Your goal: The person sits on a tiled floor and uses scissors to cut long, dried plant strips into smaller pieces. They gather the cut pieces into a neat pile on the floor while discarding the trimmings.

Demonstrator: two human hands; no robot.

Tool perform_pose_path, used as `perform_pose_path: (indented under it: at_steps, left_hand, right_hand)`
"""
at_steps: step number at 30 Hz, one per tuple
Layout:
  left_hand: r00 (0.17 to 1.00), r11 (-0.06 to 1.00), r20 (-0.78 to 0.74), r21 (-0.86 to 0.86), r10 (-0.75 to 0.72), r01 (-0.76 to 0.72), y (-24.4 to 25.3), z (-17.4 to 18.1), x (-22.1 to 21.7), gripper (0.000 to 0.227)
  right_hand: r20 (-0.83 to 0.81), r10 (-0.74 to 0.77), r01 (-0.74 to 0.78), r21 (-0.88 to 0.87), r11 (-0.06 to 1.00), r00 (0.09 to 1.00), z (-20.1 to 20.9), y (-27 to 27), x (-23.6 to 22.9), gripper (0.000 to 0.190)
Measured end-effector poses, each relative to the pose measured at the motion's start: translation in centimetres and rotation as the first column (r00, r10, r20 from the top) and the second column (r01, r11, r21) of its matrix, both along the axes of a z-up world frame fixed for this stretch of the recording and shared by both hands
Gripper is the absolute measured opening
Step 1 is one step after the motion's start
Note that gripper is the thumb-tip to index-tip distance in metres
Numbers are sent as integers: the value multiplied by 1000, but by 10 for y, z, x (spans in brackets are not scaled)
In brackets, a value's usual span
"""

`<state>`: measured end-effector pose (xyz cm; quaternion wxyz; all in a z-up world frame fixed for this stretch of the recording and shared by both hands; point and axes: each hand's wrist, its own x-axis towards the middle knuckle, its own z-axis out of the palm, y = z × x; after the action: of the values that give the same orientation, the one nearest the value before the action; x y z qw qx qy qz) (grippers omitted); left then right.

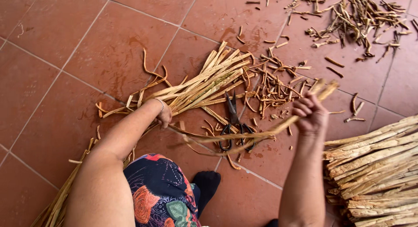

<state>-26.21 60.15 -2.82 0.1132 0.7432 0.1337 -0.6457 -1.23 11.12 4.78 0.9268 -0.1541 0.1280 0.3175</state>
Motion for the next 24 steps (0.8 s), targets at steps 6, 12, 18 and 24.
perform_pose_path:
  at_steps: [6,12,18,24]
  left_hand:
    - [894,883,61,-203,443,-424,9,39,35,21]
    - [589,878,718,-65,371,-474,-35,61,102,22]
    - [554,858,822,183,134,-479,-53,-4,128,61]
    - [653,866,752,269,85,-422,-47,-32,128,34]
  right_hand:
    - [0,145,-145,-56,988,989,19,7,-9,15]
    - [-49,363,-354,-378,856,930,-12,67,-50,20]
    - [-128,302,-327,-319,889,945,-38,84,-68,22]
    - [-179,224,-271,-312,911,958,-52,87,-72,24]
